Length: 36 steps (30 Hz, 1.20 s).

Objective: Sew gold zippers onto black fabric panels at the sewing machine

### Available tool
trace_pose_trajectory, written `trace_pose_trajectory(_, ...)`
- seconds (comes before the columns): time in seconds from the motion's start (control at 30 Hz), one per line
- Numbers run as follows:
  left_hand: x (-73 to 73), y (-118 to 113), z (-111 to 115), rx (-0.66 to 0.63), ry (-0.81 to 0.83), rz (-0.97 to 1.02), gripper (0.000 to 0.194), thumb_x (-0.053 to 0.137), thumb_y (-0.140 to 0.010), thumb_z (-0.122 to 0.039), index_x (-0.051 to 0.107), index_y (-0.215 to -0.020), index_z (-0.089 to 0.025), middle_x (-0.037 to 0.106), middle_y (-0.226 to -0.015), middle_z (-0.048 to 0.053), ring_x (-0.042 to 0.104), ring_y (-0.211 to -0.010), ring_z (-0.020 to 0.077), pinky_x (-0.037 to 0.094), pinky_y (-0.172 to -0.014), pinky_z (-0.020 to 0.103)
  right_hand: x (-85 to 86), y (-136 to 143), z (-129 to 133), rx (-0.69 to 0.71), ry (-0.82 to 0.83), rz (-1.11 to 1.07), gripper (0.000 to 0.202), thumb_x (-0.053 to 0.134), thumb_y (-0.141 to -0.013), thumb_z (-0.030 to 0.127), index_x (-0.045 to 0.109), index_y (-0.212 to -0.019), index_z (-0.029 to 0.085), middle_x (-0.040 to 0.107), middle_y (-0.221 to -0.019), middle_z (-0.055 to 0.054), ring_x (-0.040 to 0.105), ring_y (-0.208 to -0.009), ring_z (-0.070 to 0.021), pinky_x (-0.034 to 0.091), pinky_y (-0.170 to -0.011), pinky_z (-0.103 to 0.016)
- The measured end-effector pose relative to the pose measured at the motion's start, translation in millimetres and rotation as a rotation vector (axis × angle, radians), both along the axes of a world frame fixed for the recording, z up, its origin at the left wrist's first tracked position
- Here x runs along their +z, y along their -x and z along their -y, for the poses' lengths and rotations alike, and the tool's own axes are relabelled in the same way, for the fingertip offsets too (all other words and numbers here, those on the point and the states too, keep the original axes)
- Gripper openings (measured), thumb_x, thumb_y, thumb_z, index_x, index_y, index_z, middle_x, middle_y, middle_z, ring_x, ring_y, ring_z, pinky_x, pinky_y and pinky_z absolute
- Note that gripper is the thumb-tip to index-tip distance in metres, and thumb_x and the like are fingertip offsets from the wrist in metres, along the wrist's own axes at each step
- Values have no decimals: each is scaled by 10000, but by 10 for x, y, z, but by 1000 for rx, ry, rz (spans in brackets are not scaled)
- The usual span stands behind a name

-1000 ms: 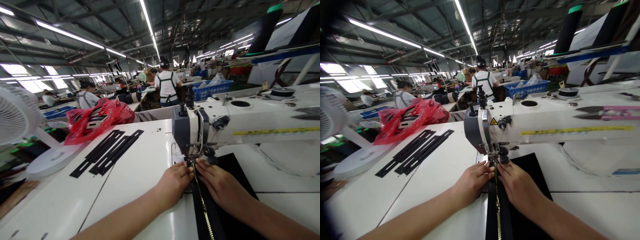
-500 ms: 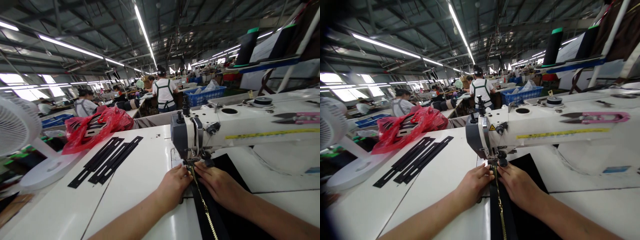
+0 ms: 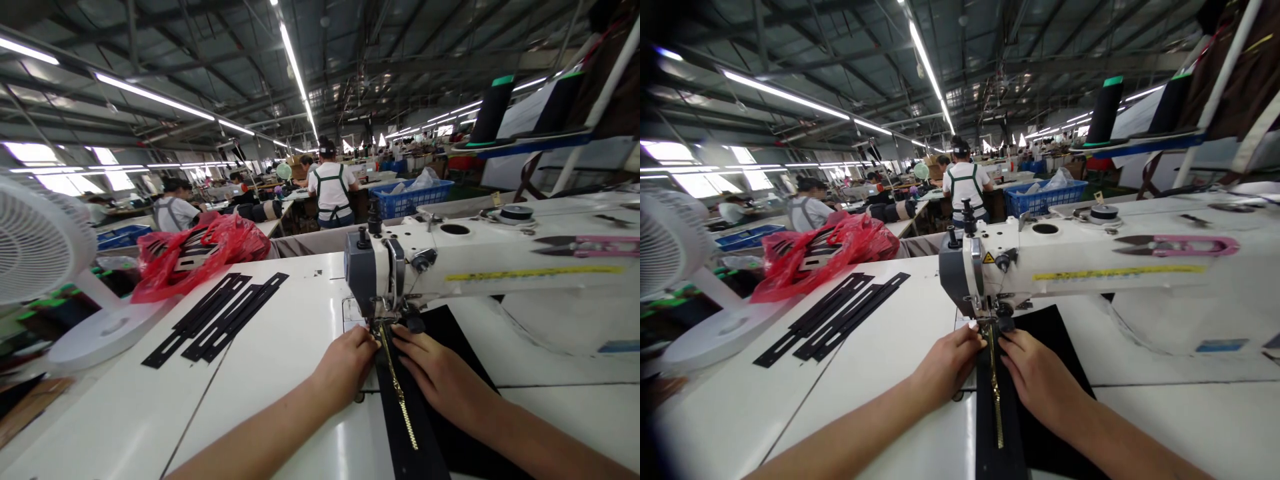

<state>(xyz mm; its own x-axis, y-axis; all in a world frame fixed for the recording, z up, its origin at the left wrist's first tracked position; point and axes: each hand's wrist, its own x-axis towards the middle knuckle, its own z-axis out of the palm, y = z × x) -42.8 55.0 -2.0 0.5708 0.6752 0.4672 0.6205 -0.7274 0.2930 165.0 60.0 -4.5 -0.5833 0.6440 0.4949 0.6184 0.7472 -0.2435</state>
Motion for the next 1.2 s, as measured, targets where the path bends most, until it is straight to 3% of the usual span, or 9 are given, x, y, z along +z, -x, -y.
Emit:
trace_pose_trajectory(0.13,-24,3,0,7,20,21,210,416,-880,-105,574,-1013,-143,556,-952,100,572,-879,199,522,-779,329,0,-11,52,4,29,7,316,391,-876,136,598,-1114,125,586,-1180,-125,550,-1091,-215,468,-944,-403)
trace_pose_trajectory(0.33,36,-6,69,-8,64,43,280,414,-817,-79,542,-1062,-129,562,-1005,121,559,-970,225,505,-856,367,217,138,251,-96,114,51,305,554,-747,190,603,-1044,144,561,-1163,-128,510,-1070,-273,423,-928,-464)
trace_pose_trajectory(0.5,39,-11,98,3,66,74,270,385,-835,-98,545,-1049,-137,559,-1035,125,565,-1007,221,508,-869,374,246,362,245,-264,204,82,164,507,-735,148,582,-880,137,584,-923,-117,534,-866,-267,432,-764,-432)
trace_pose_trajectory(0.73,40,-53,154,126,-51,35,262,435,-842,-145,578,-1062,-142,609,-1020,117,603,-912,237,538,-796,412,176,276,181,-200,186,19,103,460,-783,90,513,-772,178,548,-856,-72,527,-839,-223,441,-746,-370)
trace_pose_trajectory(0.9,38,-77,172,85,-92,24,248,441,-863,-138,603,-1051,-144,637,-1015,109,617,-901,237,540,-788,407,165,136,198,-151,175,-29,119,447,-800,91,469,-736,189,546,-768,-43,535,-705,-168,478,-642,-313)
trace_pose_trajectory(0.97,37,-83,182,73,-92,21,250,452,-851,-136,599,-1053,-136,631,-1029,118,615,-906,234,538,-796,402,129,99,196,-131,139,-28,93,445,-828,124,523,-825,175,587,-828,-65,568,-750,-178,507,-681,-335)
trace_pose_trajectory(1.1,47,-80,212,21,-131,-40,214,473,-837,-124,603,-1007,-125,619,-1065,129,606,-959,233,515,-870,400,14,78,204,-45,-161,123,360,392,-884,171,501,-1208,61,546,-1218,-181,520,-1118,-269,471,-908,-470)
trace_pose_trajectory(1.2,62,-63,215,-25,-178,-90,177,441,-882,-124,604,-952,-123,630,-1059,129,595,-1016,232,497,-913,404,-38,106,233,-36,-244,232,396,332,-891,144,516,-1213,5,506,-1271,-203,480,-1183,-269,480,-927,-442)
